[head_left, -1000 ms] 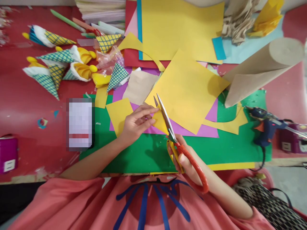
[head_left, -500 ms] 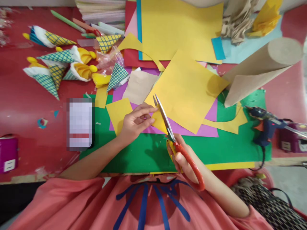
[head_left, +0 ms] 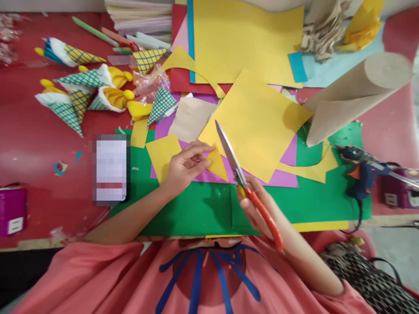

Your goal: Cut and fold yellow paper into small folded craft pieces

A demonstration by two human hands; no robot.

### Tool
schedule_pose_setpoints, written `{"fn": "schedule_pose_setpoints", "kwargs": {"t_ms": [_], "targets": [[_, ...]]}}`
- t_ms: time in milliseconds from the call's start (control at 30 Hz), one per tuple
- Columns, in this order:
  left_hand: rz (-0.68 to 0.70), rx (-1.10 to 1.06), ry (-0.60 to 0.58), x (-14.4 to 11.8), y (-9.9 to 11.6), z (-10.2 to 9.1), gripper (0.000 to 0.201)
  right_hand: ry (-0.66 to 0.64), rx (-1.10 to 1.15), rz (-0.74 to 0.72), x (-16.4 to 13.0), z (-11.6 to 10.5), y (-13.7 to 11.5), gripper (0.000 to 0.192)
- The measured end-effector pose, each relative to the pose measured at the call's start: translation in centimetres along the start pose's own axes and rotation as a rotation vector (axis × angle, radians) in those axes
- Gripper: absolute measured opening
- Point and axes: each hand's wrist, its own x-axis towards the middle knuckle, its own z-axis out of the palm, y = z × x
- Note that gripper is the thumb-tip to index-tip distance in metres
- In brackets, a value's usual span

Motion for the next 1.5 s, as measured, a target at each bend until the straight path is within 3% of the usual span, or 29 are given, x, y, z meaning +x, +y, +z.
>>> {"fn": "schedule_pose_setpoints", "kwargs": {"t_ms": [100, 233, 300, 400, 533, 633, 700, 800, 900, 967, 1100, 1367, 1500], "targets": [[-0.003, 0.027, 0.024, 0.1, -0.1, 0.0, 0.025, 0.089, -0.335, -0.047, 0.9, -3.3, -1.8, 0.041], [-0.044, 0.103, 0.057, 0.3, 0.0, 0.3, 0.021, 0.452, -0.851, -0.21, 5.0, -8.1, -2.7, 0.039], [-0.049, 0.138, 0.08, 0.4, 0.0, 0.3, 0.023, 0.553, -0.961, -0.165, 7.6, -10.1, -2.2, 0.043], [-0.06, 0.179, 0.105, 0.4, -0.3, 0.3, 0.027, 0.578, -1.033, -0.102, 10.4, -12.3, -1.3, 0.053], [-0.043, 0.163, 0.088, 0.4, -0.9, 0.1, 0.038, 0.598, -1.143, 0.021, 10.3, -12.1, -2.2, 0.047], [-0.044, 0.149, 0.077, 0.4, -0.9, 0.1, 0.044, 0.772, -1.119, -0.209, 8.9, -9.1, -3.5, 0.041], [-0.06, 0.143, 0.075, 0.5, -0.8, 0.2, 0.045, 0.602, -0.823, -0.403, 8.6, -6.3, -3.6, 0.026], [-0.082, 0.131, 0.055, 0.4, -0.7, 0.3, 0.044, 0.112, -0.286, -0.3, 9.1, -2.4, -2.4, 0.023], [-0.081, 0.122, 0.017, 0.1, -0.6, 0.3, 0.045, -0.031, -0.053, -0.255, 10.0, -0.3, -0.5, 0.026], [-0.086, 0.141, -0.005, 0.0, -0.6, 0.2, 0.044, -0.04, 0.01, -0.263, 10.3, 0.1, 0.3, 0.029], [-0.149, 0.292, -0.086, -0.2, -0.2, 0.0, 0.02, -0.038, 0.104, -0.276, 10.2, -0.1, 0.7, 0.032], [-0.147, 0.363, -0.115, -0.1, 0.1, -0.1, 0.023, -0.129, 0.184, -0.216, 10.1, -0.5, 0.1, 0.03], [-0.184, 0.345, -0.092, -0.1, 0.1, -0.1, 0.024, -0.104, 0.181, -0.188, 10.1, -0.8, 0.0, 0.031]]}}
